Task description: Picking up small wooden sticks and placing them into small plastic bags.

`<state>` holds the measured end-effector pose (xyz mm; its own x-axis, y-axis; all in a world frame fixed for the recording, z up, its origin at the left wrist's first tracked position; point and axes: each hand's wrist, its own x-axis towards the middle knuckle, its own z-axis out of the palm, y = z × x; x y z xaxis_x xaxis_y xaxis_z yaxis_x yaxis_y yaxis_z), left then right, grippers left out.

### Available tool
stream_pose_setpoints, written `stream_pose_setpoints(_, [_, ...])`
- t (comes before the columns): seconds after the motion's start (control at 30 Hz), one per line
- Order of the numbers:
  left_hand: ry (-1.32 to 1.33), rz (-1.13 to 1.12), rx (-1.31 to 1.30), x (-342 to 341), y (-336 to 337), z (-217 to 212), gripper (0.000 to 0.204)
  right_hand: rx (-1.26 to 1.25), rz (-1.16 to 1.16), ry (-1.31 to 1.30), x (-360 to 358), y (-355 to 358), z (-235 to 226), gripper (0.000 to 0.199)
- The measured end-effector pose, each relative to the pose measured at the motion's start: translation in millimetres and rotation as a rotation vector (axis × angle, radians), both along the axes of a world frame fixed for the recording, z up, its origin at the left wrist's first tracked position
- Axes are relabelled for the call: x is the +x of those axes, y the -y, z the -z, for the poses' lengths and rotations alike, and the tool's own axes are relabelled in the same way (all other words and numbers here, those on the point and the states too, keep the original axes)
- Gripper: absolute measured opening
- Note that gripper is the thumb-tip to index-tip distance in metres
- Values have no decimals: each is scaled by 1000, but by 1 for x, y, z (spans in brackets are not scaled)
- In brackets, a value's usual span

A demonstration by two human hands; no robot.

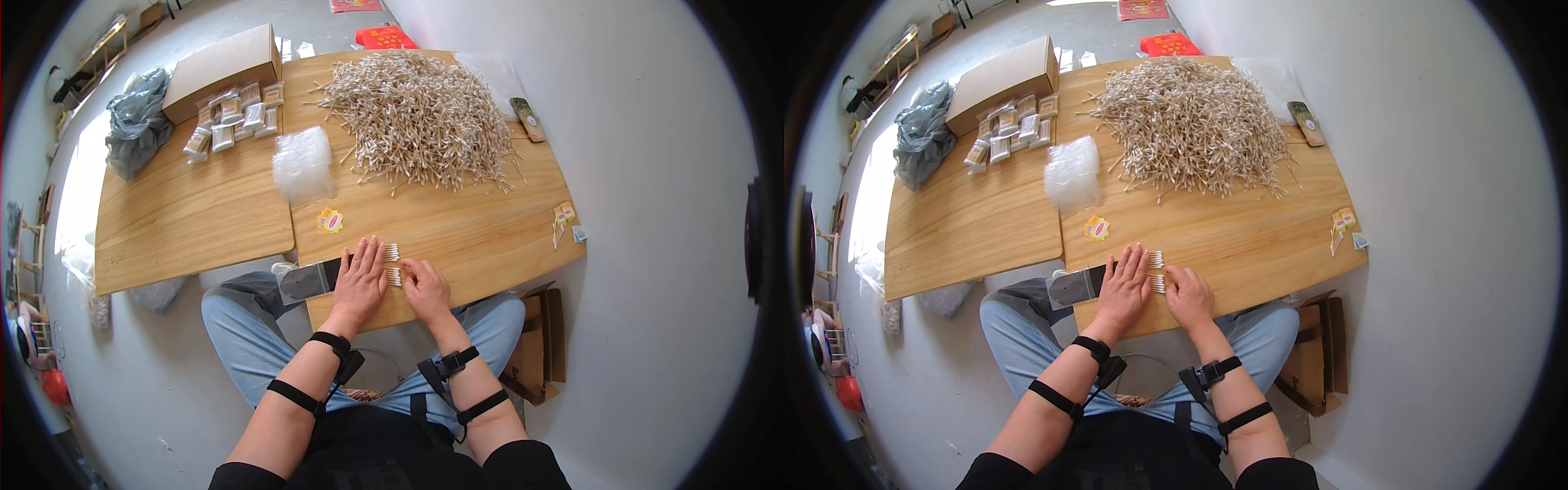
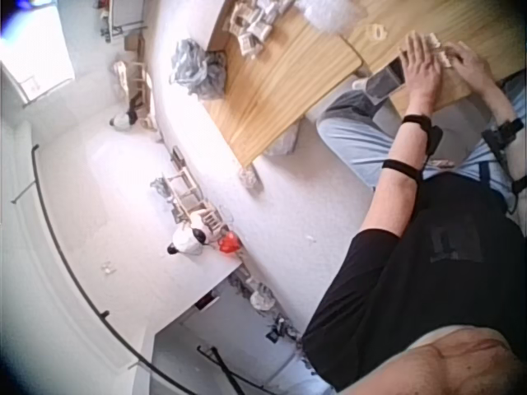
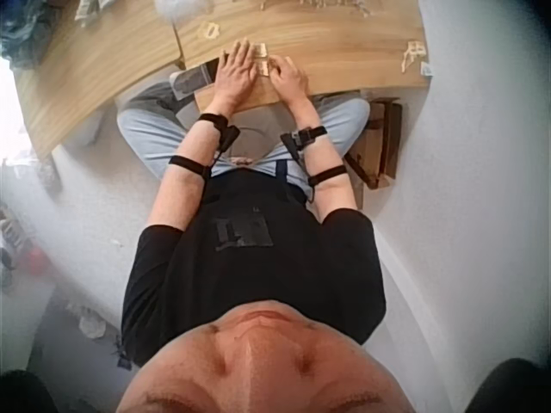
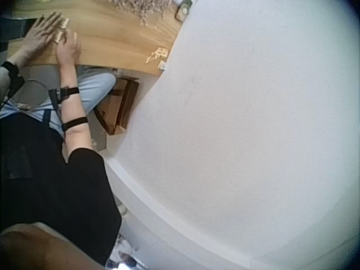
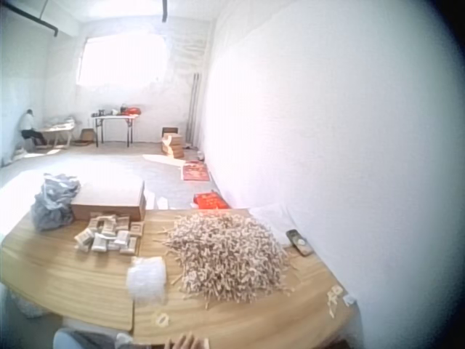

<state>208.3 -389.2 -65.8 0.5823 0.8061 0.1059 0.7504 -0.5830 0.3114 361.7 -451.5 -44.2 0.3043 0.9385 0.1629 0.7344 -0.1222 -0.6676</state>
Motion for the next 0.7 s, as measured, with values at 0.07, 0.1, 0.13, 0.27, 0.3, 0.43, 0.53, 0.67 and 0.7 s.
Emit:
stream_pose_setpoints(0.07, [-3, -1, 0, -1, 0, -1, 57, -38, 10, 22, -4, -2, -6, 27])
stream_pose_setpoints(0.1, [12, 0, 20, 0, 0, -1, 57, -37, 11, 23, -4, -3, -6, 27])
stream_pose_setpoints(0.13, [27, 1, 41, 0, 0, -1, 57, -34, 17, 43, -4, -3, -4, 28])
stream_pose_setpoints(0.27, [30, 1, 52, 0, 0, 0, 57, -51, 6, 94, -3, -4, -1, 32])
stream_pose_setpoints(0.3, [28, 3, 46, 0, 0, 0, 57, -51, 6, 95, -2, -3, 0, 32])
stream_pose_setpoints(0.43, [36, 3, 35, 0, 1, 0, 57, -89, 22, 41, -3, -6, -7, 31])
stream_pose_setpoints(0.53, [33, 3, 40, 0, 0, -1, 57, -153, 37, 46, -3, -12, -11, 30])
stream_pose_setpoints(0.67, [38, 7, 30, 0, 1, -3, 56, -199, 19, 69, 0, -13, -7, 34])
stream_pose_setpoints(0.7, [34, 9, 30, 0, 1, -3, 56, -198, 18, 70, 0, -12, -5, 34])
